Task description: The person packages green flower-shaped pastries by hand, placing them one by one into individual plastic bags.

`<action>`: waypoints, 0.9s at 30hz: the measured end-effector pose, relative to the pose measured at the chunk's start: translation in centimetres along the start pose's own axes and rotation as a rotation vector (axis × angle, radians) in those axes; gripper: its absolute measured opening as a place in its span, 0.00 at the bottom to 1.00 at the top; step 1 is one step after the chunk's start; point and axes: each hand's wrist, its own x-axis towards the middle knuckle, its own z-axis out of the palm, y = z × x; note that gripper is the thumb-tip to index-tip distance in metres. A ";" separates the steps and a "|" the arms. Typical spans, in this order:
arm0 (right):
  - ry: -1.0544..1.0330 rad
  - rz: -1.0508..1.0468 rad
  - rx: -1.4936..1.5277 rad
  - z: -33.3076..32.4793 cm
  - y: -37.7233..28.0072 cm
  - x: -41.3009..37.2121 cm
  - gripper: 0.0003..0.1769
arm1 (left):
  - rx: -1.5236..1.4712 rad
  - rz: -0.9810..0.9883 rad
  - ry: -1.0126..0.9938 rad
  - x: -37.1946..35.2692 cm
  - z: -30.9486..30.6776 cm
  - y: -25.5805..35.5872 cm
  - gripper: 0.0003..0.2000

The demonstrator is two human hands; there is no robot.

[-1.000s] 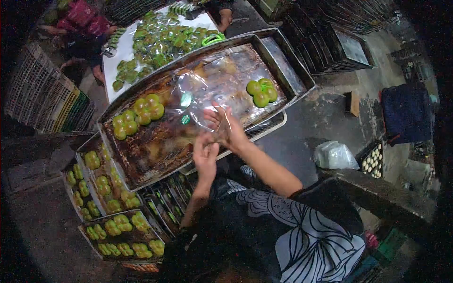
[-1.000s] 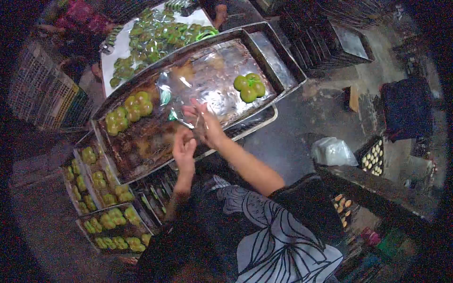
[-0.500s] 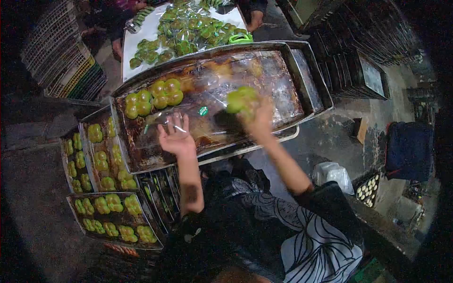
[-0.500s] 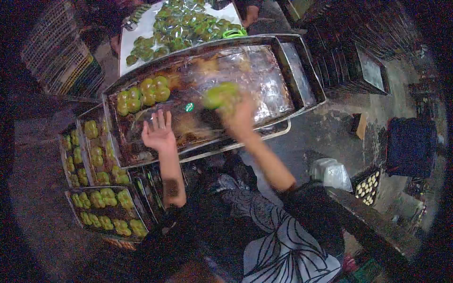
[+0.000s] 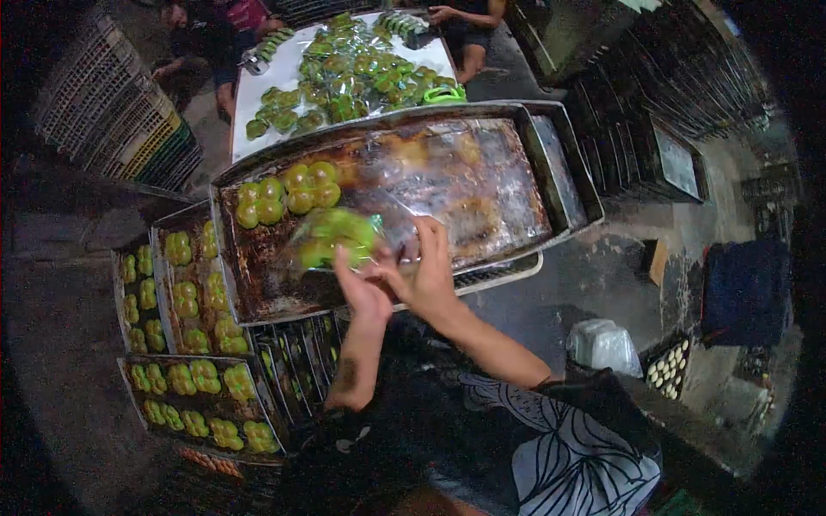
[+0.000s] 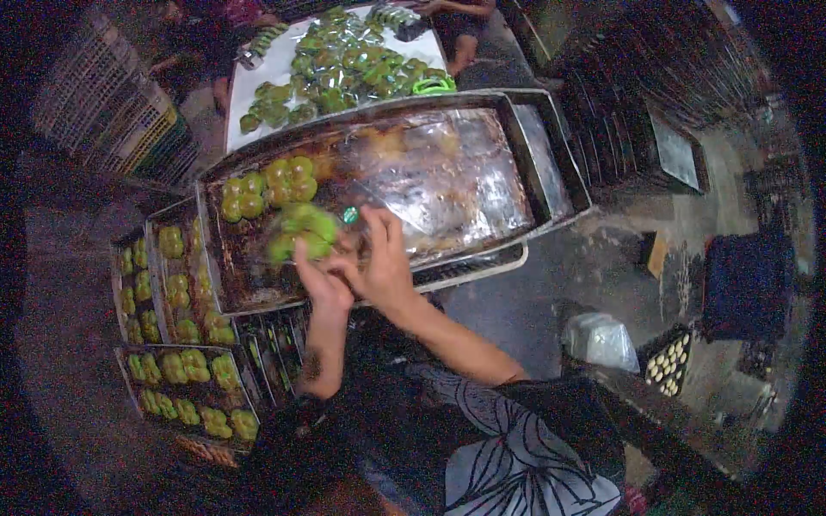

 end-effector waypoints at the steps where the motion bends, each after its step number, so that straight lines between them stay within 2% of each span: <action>1: -0.348 0.180 -0.083 0.1 3.2 0.2 0.24 | 0.189 -0.047 0.206 -0.1 0.5 -1.8 0.21; 2: -0.532 0.036 -0.114 0.8 7.7 1.1 0.18 | 0.384 -0.106 0.423 -0.9 0.5 -2.8 0.24; 3: -0.630 0.435 0.028 0.5 7.4 4.2 0.10 | 0.769 -0.115 0.305 -1.2 -2.4 -3.6 0.26; 4: -0.522 0.342 -0.034 1.2 7.9 7.2 0.08 | 1.152 -0.114 0.163 -0.8 -4.7 -4.1 0.28; 5: -0.322 0.043 -0.076 2.4 8.9 10.0 0.09 | 1.947 0.313 -0.008 -1.2 -4.1 -4.5 0.29; 6: -0.347 0.132 -0.085 3.5 7.9 12.6 0.11 | 2.327 0.518 -0.166 -1.2 -4.5 -5.2 0.24; 7: -0.377 0.222 -0.105 4.7 6.6 14.5 0.16 | 2.396 0.235 -0.270 -1.3 -7.0 -6.3 0.20; 8: -0.166 -0.172 -0.143 6.9 7.8 14.0 0.22 | 2.437 -0.060 -0.376 -1.2 -7.7 -6.2 0.16; 9: -0.256 -0.192 -0.113 7.5 9.5 12.5 0.25 | 2.438 -0.065 -0.381 -0.9 -8.5 -5.7 0.16; 10: -0.342 -0.207 -0.080 7.3 9.3 10.1 0.28 | 2.418 -0.151 -0.409 -0.5 -6.8 -4.1 0.12; 11: -0.519 -0.147 0.096 3.9 7.3 7.6 0.26 | 2.384 -0.243 -0.428 -0.5 -6.2 -3.0 0.09; 12: -0.810 0.121 0.188 1.7 8.3 4.4 0.19 | 2.338 -0.144 -0.381 -0.7 -7.7 -2.5 0.09; 13: -1.017 0.142 0.338 0.1 10.6 0.3 0.14 | 2.151 -0.083 -0.254 -1.3 -6.4 -1.5 0.08; 14: -1.250 0.482 0.290 -2.5 10.5 -2.8 0.13 | 1.966 -0.011 -0.130 -1.4 -4.8 -0.5 0.08; 15: -1.153 0.459 0.118 -3.9 9.8 -4.7 0.13 | 1.964 -0.019 -0.117 -1.4 -4.7 -0.6 0.08; 16: -1.055 0.439 -0.054 -4.6 9.2 -5.9 0.14 | 1.791 -0.070 -0.041 -1.6 -4.5 -1.4 0.08; 17: -1.073 0.443 -0.056 -4.4 9.5 -6.7 0.14 | 1.612 -0.108 0.035 -1.7 -4.1 -2.2 0.08; 18: -0.820 0.374 -0.120 -3.9 10.3 -7.1 0.15 | 1.527 -0.197 0.017 -1.6 -1.9 -2.2 0.10; 19: -0.564 0.292 -0.175 -3.5 11.0 -7.2 0.16 | 1.500 -0.088 0.000 -1.3 -1.8 -2.7 0.09; 20: -0.577 0.270 -0.172 -3.2 10.1 -5.7 0.16 | 1.477 0.027 -0.019 -0.9 -1.8 -2.8 0.08; 21: -0.769 0.673 -0.023 -3.3 8.2 -3.9 0.17 | 1.478 0.042 -0.009 -0.7 -1.5 -2.8 0.08; 22: -0.942 1.086 0.134 -3.2 7.2 -2.6 0.19 | 1.453 0.176 0.059 -0.7 -1.2 -2.9 0.08; 23: -1.023 1.078 0.361 -2.1 10.8 -2.2 0.20 | 1.423 0.309 0.120 -0.6 -1.0 -2.7 0.08; 24: -0.834 1.088 0.605 -0.6 10.6 0.0 0.21 | 1.563 0.319 0.032 -1.2 0.1 -1.9 0.07; 25: -0.636 1.087 0.836 0.4 9.9 2.0 0.21 | 1.513 0.404 -0.016 -1.4 0.4 -1.4 0.09; 27: -0.254 0.665 1.218 5.3 5.6 4.0 0.25 | 1.454 0.502 -0.050 -0.9 0.6 -0.5 0.12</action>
